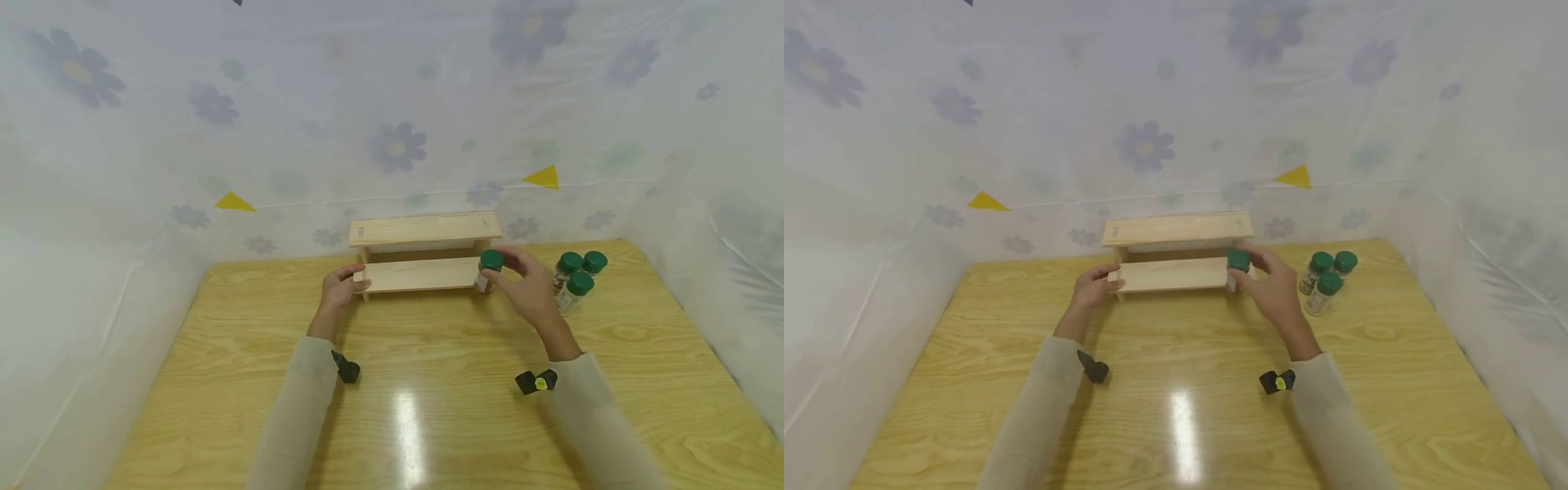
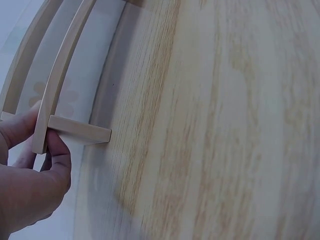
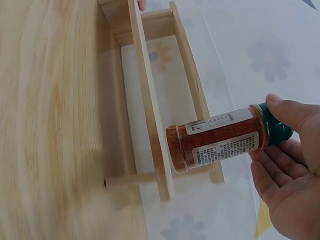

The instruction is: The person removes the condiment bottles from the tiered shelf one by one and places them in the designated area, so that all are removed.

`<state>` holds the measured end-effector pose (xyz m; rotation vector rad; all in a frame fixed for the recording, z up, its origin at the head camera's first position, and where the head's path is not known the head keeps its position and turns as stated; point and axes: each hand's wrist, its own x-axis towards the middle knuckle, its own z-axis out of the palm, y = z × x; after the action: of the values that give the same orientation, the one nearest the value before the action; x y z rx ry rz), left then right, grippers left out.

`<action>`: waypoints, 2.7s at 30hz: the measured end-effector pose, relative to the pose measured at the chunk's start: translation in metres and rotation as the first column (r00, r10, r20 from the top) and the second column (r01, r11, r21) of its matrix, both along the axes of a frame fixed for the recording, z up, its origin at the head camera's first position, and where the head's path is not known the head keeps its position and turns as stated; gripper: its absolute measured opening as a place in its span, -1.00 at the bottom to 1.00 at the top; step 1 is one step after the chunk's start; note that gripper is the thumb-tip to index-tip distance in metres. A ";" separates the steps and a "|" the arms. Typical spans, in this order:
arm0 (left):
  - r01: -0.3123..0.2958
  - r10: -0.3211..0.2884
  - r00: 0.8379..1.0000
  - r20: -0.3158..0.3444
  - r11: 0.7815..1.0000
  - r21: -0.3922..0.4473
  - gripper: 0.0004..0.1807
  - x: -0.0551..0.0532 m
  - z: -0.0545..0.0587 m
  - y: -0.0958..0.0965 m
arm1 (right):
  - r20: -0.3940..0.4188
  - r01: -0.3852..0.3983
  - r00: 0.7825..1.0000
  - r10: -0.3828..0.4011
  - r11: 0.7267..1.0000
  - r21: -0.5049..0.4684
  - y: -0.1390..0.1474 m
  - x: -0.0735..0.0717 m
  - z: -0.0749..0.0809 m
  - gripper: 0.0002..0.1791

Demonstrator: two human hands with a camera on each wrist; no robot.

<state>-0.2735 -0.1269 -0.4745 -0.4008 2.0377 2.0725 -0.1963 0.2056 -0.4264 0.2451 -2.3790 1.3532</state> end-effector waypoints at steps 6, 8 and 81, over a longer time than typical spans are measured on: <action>0.010 -0.010 1.000 0.011 1.000 0.028 -0.54 0.001 0.004 0.000 | 0.012 0.084 0.996 -0.085 0.996 0.033 0.024 0.015 0.004 -0.48; 0.016 -0.016 1.000 0.010 0.999 0.035 -0.53 0.002 0.007 0.000 | 0.014 0.110 0.994 -0.111 0.993 0.038 0.033 0.020 0.006 -0.48; 0.001 -0.001 1.000 -0.031 1.000 0.001 -0.56 0.001 -0.002 -0.006 | 0.269 0.531 0.823 -0.500 0.846 -0.054 0.137 0.033 -0.043 -0.43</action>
<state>-0.2724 -0.1328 -0.4767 -0.3700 2.0538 2.0913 -0.1635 0.3422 -0.4696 -0.6049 -2.2877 1.3058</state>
